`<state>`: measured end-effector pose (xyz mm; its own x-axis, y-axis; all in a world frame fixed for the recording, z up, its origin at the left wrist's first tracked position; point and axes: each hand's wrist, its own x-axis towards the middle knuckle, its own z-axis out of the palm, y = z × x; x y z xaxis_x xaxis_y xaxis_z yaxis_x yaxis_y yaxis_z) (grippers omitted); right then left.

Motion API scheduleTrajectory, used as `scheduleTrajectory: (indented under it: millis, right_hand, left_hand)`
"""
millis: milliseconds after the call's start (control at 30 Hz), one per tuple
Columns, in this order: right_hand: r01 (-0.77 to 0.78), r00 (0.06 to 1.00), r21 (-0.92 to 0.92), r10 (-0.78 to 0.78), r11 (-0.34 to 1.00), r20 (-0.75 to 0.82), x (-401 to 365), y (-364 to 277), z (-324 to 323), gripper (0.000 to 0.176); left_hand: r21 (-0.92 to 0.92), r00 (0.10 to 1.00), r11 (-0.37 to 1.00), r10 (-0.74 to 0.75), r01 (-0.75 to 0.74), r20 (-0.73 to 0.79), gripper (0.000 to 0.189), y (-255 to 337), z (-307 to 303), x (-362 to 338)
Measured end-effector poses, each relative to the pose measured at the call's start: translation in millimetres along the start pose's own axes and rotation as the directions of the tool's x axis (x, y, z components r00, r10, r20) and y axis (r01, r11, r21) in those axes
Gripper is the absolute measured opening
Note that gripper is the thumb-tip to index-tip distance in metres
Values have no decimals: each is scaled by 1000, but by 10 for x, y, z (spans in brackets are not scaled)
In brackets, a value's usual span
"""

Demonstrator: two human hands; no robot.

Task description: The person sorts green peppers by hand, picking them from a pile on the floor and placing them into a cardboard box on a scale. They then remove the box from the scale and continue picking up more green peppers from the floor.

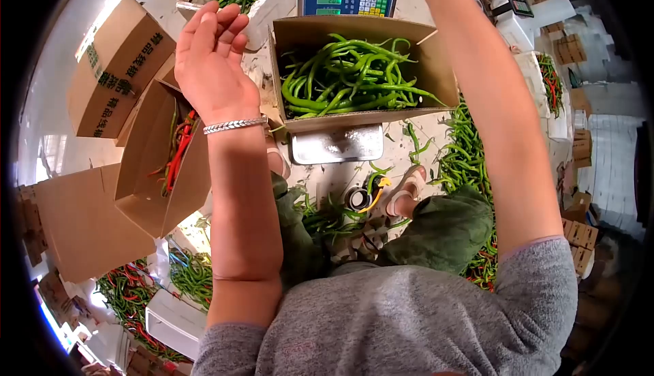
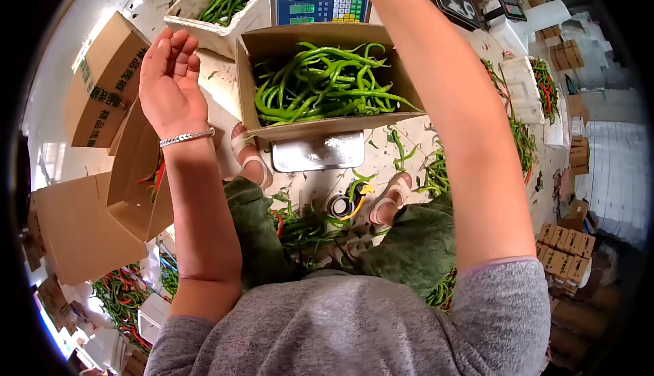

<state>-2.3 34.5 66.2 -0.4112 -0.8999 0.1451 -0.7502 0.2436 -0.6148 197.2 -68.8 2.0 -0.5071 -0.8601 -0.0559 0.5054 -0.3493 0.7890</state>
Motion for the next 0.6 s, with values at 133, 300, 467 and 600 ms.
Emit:
scheduleTrajectory:
  millis: [133,300,467,600]
  right_hand:
    - [-86,725,-606,467,790,506,-767,583,261,20]
    - [-112,618,-453,419,885,665,-1758,1474,654,26]
    - [-222,941,-549,324,805,94,-1806,1216,527,17]
    - [-172,979,-322,197,931,46,-1810,1308,447,40]
  left_hand:
    - [-13,1000,1000,-26,26,4,24,-11,-21,-5]
    - [-22,1000,1000,-20,20,6,23,2,-33,-15]
    - [-5,999,1000,-27,27,21,24,-42,12,-40]
    - [21,999,999,-33,32,27,24,-103,56,-49]
